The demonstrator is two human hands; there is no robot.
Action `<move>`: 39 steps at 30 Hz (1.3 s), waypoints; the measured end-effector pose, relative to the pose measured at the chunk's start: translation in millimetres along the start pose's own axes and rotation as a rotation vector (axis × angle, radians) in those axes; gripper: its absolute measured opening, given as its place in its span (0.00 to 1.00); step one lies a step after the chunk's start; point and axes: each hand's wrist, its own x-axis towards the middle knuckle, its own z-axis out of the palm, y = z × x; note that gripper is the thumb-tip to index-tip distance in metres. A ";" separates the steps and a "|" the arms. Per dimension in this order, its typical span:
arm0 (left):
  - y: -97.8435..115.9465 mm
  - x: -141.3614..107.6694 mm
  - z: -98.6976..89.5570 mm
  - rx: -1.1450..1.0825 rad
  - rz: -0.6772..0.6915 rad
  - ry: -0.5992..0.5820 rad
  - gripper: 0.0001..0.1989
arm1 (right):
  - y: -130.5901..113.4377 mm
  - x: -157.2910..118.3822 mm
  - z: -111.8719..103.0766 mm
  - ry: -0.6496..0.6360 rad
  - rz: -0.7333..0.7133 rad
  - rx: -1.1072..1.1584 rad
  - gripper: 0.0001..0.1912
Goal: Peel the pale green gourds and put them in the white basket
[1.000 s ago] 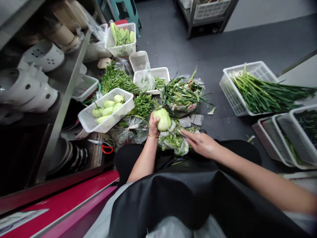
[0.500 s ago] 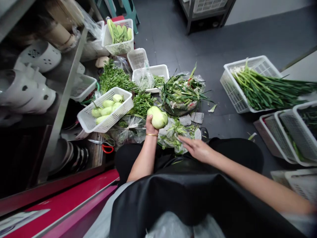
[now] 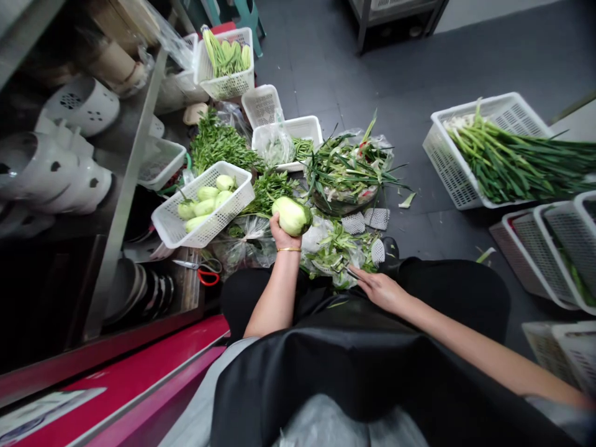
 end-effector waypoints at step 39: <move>-3.6 -15.0 -31.5 -0.061 -0.415 -0.339 0.37 | -3.9 49.5 -30.3 0.154 0.271 0.612 0.30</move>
